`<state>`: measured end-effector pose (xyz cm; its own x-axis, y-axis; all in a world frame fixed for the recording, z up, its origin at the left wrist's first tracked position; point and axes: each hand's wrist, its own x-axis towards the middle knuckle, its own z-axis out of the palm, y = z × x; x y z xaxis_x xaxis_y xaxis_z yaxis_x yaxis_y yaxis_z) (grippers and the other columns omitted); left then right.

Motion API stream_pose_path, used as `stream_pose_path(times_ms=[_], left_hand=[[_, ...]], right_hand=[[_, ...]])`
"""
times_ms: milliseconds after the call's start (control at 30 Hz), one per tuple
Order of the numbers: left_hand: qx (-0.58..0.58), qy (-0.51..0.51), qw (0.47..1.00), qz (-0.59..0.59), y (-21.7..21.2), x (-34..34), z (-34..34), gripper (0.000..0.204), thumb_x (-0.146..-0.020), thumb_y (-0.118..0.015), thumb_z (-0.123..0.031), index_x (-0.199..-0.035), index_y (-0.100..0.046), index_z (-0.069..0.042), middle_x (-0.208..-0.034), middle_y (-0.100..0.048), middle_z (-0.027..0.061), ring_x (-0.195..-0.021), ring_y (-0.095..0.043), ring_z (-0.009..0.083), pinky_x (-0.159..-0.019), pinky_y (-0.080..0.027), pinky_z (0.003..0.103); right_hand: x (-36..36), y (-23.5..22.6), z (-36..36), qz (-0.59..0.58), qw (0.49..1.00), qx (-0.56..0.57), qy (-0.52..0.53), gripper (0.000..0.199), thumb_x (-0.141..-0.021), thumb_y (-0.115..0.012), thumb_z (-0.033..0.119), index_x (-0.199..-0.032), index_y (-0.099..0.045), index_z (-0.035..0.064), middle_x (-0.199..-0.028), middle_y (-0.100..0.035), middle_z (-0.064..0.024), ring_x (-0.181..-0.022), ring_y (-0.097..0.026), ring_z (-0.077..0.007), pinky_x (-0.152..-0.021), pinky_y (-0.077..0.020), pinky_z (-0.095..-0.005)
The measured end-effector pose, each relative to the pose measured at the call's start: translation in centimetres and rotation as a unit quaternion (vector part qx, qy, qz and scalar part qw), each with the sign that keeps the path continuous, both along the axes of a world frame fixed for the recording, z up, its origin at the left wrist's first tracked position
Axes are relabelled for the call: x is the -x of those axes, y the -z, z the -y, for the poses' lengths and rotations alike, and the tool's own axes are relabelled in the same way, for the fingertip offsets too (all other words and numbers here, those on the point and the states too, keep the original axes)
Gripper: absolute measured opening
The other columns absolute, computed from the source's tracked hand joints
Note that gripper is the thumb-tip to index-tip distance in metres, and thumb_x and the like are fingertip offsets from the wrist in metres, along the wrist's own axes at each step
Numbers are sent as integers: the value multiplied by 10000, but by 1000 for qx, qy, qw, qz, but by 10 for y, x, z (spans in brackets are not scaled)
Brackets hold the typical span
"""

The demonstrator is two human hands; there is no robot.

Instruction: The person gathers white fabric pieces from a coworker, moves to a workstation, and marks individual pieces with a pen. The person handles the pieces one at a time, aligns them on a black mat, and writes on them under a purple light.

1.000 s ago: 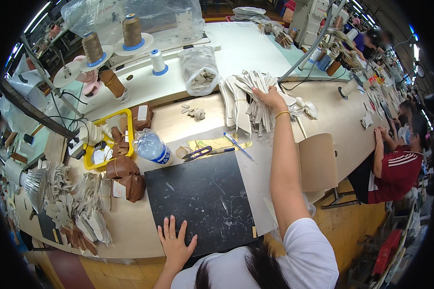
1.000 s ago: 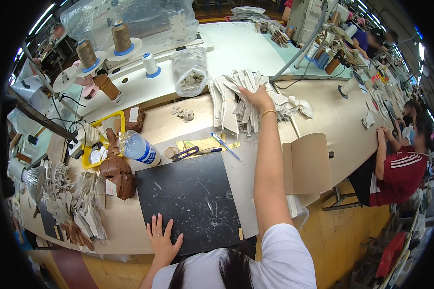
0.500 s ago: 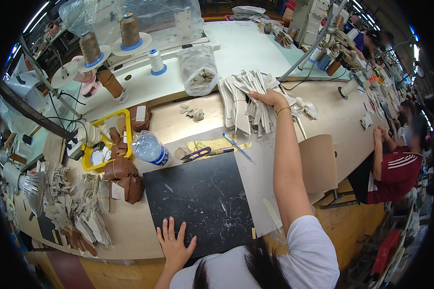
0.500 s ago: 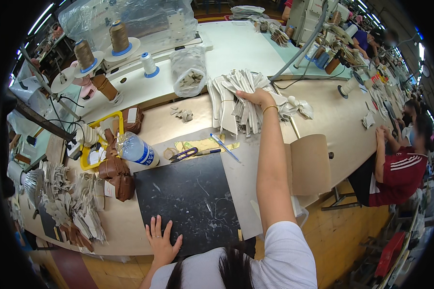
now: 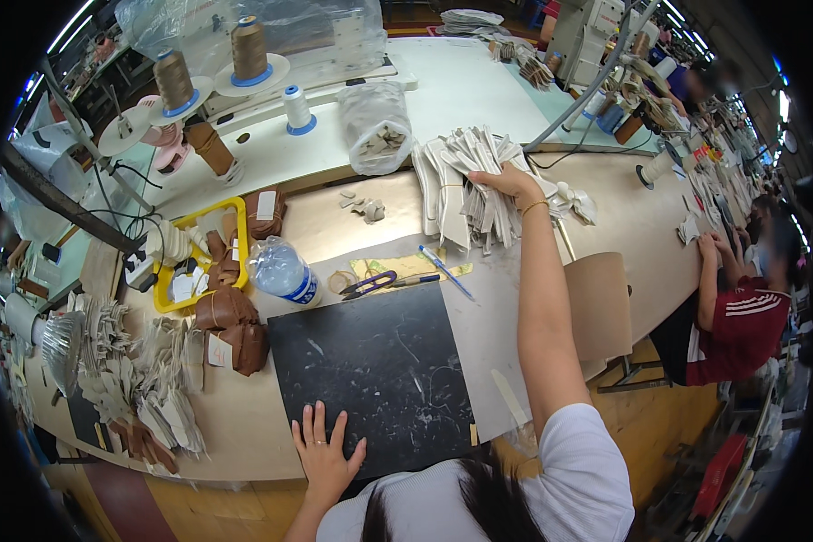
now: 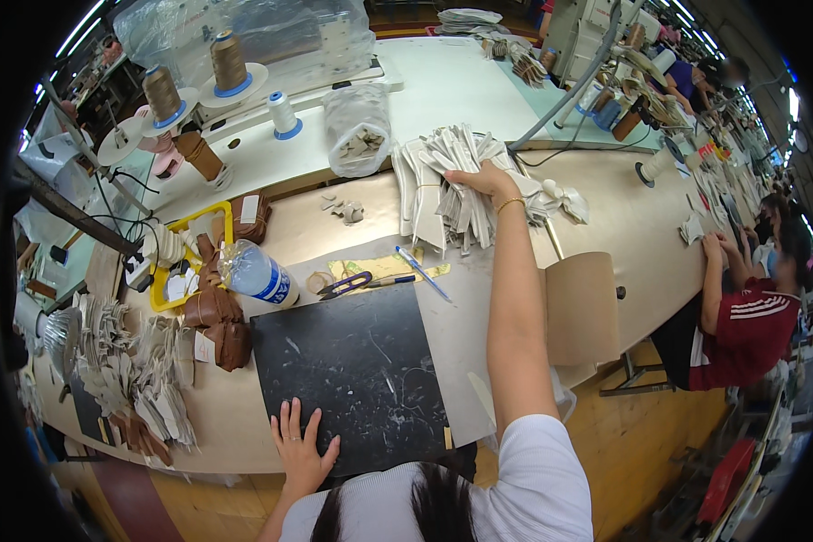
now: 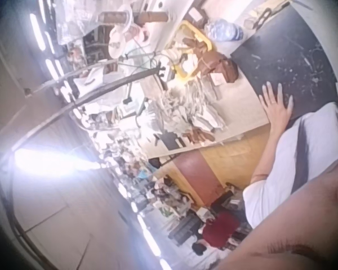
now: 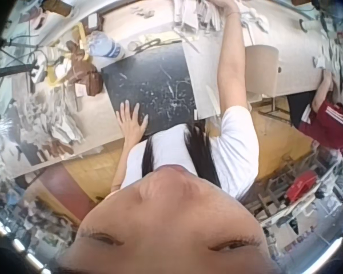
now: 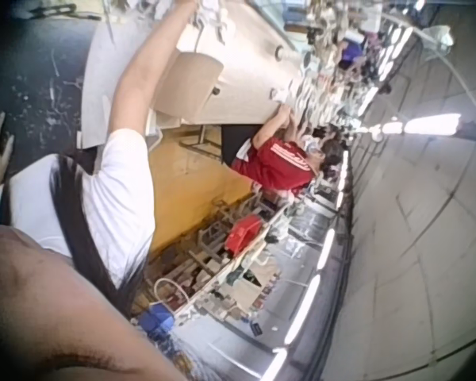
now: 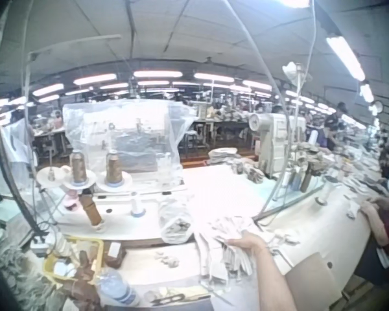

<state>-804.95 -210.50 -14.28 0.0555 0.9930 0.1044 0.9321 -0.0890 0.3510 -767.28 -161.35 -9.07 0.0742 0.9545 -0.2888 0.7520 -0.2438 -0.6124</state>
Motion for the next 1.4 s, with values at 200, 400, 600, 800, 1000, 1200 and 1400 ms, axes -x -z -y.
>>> stream_pose_path(times_ms=[200,400,600,800,1000,1200,1400], left_hand=[[14,-7,1000,7,1,2,5,575,-813,-719,-357,-1313,-560,-121,-1546,-327,192,-1445,-260,397,-1145,-169,616],[9,3,1000,13,1,1,0,571,-810,-723,-373,-1307,-570,-138,-1542,-334,190,-1440,-271,394,-1139,-178,620],[15,-5,1000,1,2,2,2,561,-810,-726,-393,-1298,-583,-155,-1537,-339,189,-1435,-281,395,-1130,-201,628],[18,-7,1000,-1,1,2,4,563,-810,-725,-391,-1298,-582,-152,-1540,-333,188,-1436,-277,393,-1130,-201,630],[6,0,1000,6,3,2,1,563,-805,-730,-382,-1294,-583,-147,-1537,-339,188,-1436,-278,393,-1134,-198,622],[36,-29,996,77,-10,1,-1,585,-813,-745,-304,-1318,-552,-81,-1505,-371,202,-1419,-292,411,-1145,-181,598],[1,-59,950,307,-67,-12,-44,552,-853,-716,-123,-1349,-504,-6,-1458,-424,206,-1357,-390,385,-1125,-310,455]], right_hand=[[24,-8,13,-118,993,5,25,1223,-602,-897,502,-1431,-297,-168,-1379,-495,-286,-1215,-567,-284,-981,-481,-340],[-15,-4,8,-236,971,13,31,1207,-621,-895,461,-1444,-270,-161,-1380,-497,-276,-1210,-570,-274,-1006,-464,-327],[-20,-27,41,-413,910,-20,-13,906,-758,-839,273,-1474,-345,21,-1314,-566,-109,-1144,-572,-199,-981,-483,-364],[-52,-29,65,-528,844,-72,-63,844,-748,-837,332,-1414,-425,19,-1290,-587,-84,-1136,-599,-208,-984,-506,-373],[-108,1,83,-661,732,-164,-9,870,-722,-857,464,-1377,-495,20,-1271,-620,-116,-1135,-627,-253,-988,-527,-412],[-79,7,132,-755,630,-176,-30,902,-697,-871,461,-1382,-489,16,-1267,-621,-115,-1136,-626,-246,-987,-525,-401],[-43,-1,189,-768,621,-135,-71,934,-672,-885,458,-1387,-482,13,-1264,-622,-114,-1137,-625,-238,-986,-523,-390]])
